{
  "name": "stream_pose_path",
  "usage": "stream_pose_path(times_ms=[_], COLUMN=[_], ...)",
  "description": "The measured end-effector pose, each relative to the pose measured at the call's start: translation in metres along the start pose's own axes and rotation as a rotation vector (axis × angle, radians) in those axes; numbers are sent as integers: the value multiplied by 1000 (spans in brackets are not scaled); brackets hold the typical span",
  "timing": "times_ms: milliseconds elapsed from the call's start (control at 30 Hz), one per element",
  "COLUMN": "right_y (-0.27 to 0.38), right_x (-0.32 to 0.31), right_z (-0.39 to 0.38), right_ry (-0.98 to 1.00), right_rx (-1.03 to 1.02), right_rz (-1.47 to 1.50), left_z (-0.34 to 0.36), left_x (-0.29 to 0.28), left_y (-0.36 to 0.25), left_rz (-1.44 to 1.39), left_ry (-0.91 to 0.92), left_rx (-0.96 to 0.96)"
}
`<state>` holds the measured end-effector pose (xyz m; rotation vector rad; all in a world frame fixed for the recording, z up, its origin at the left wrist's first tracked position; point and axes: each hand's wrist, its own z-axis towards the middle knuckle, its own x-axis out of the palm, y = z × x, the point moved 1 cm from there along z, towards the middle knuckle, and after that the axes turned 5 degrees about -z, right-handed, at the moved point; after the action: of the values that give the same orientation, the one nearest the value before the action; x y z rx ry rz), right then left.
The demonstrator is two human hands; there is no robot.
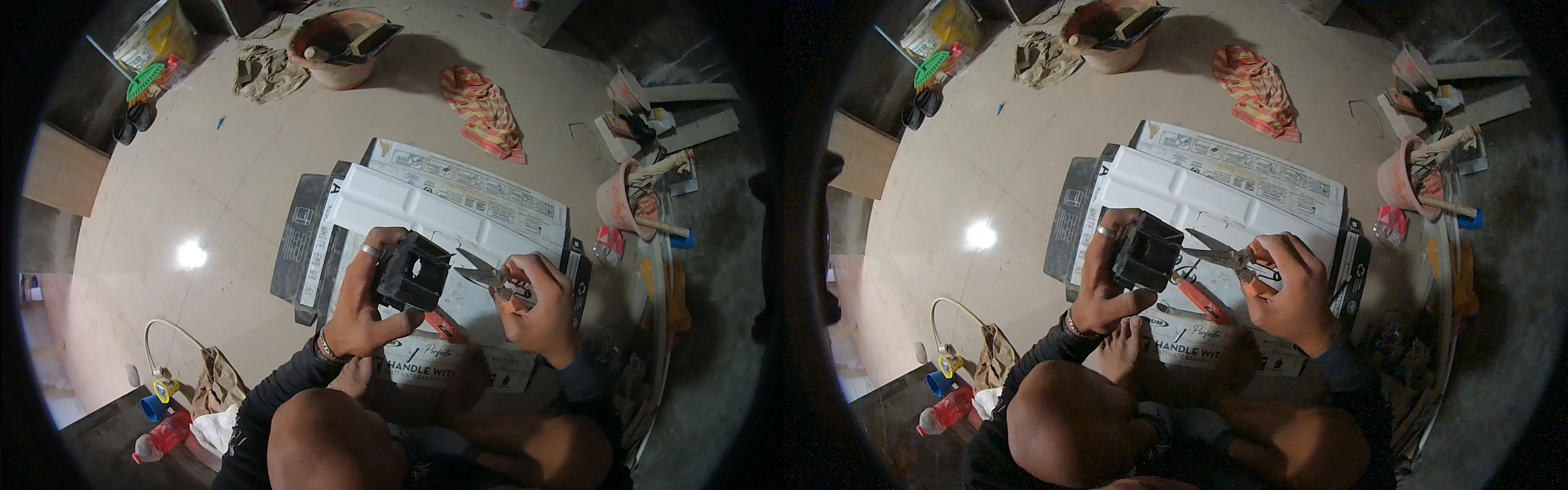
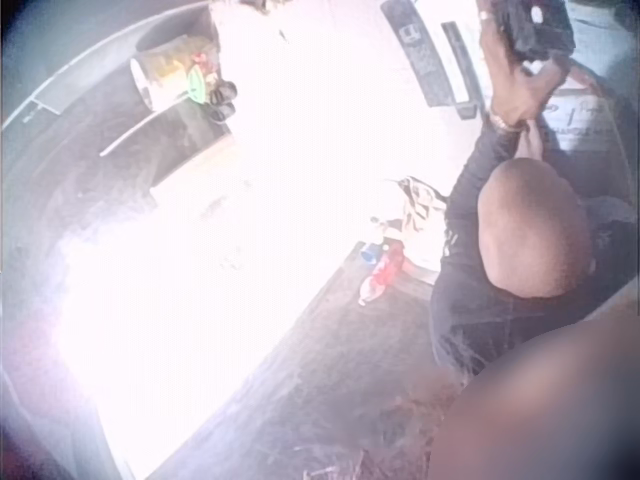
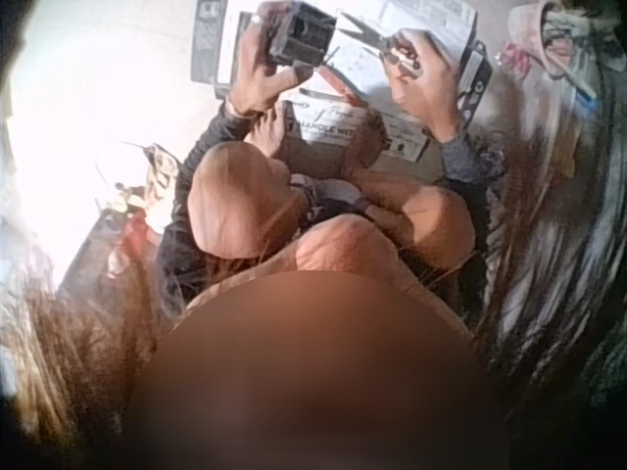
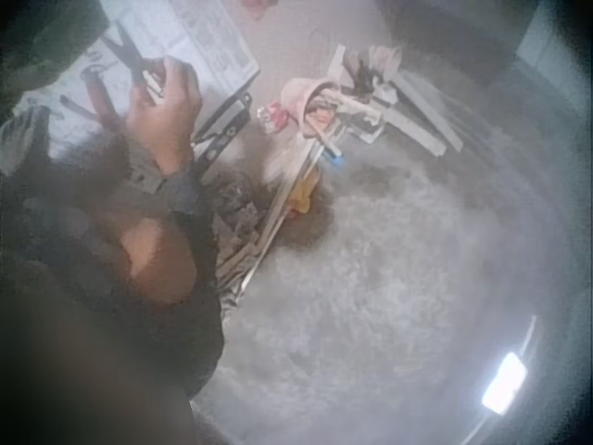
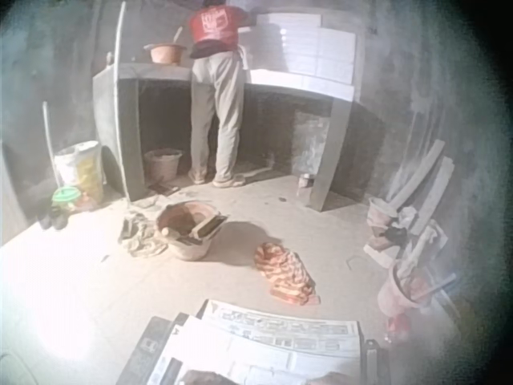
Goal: The person sits on the floor and uses a red utility knife and pliers to scrape and pry at a small black plastic component. They repeatedly scrape the surface and edges of the component, then use pliers to pull at parts of it, occasionally rotating the object to access different sides.
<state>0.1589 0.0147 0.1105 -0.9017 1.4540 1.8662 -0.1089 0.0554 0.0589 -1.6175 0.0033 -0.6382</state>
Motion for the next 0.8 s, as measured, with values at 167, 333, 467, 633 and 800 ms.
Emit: stream_pose_path(times_ms=[167, 333, 467, 633, 800], right_y=[-2, 0, 0, 2, 2], right_x=[8, 14, 17, 14, 14], right_z=[-5, -8, -9, -12, -7], right_ry=[-43, -94, -100, 65, 10], right_rx=[-75, -80, -85, 39, 77], right_rz=[-100, -166, -109, 6, 49], left_z=[4, 4, 3, 4, 2], left_x=[0, 2, 3, -1, 1], left_y=[2, 2, -1, -3, 0], left_rz=[311, 363, 417, 343, 292], left_ry=[80, 81, 62, 72, 52], left_rx=[218, 224, 241, 149, 141])
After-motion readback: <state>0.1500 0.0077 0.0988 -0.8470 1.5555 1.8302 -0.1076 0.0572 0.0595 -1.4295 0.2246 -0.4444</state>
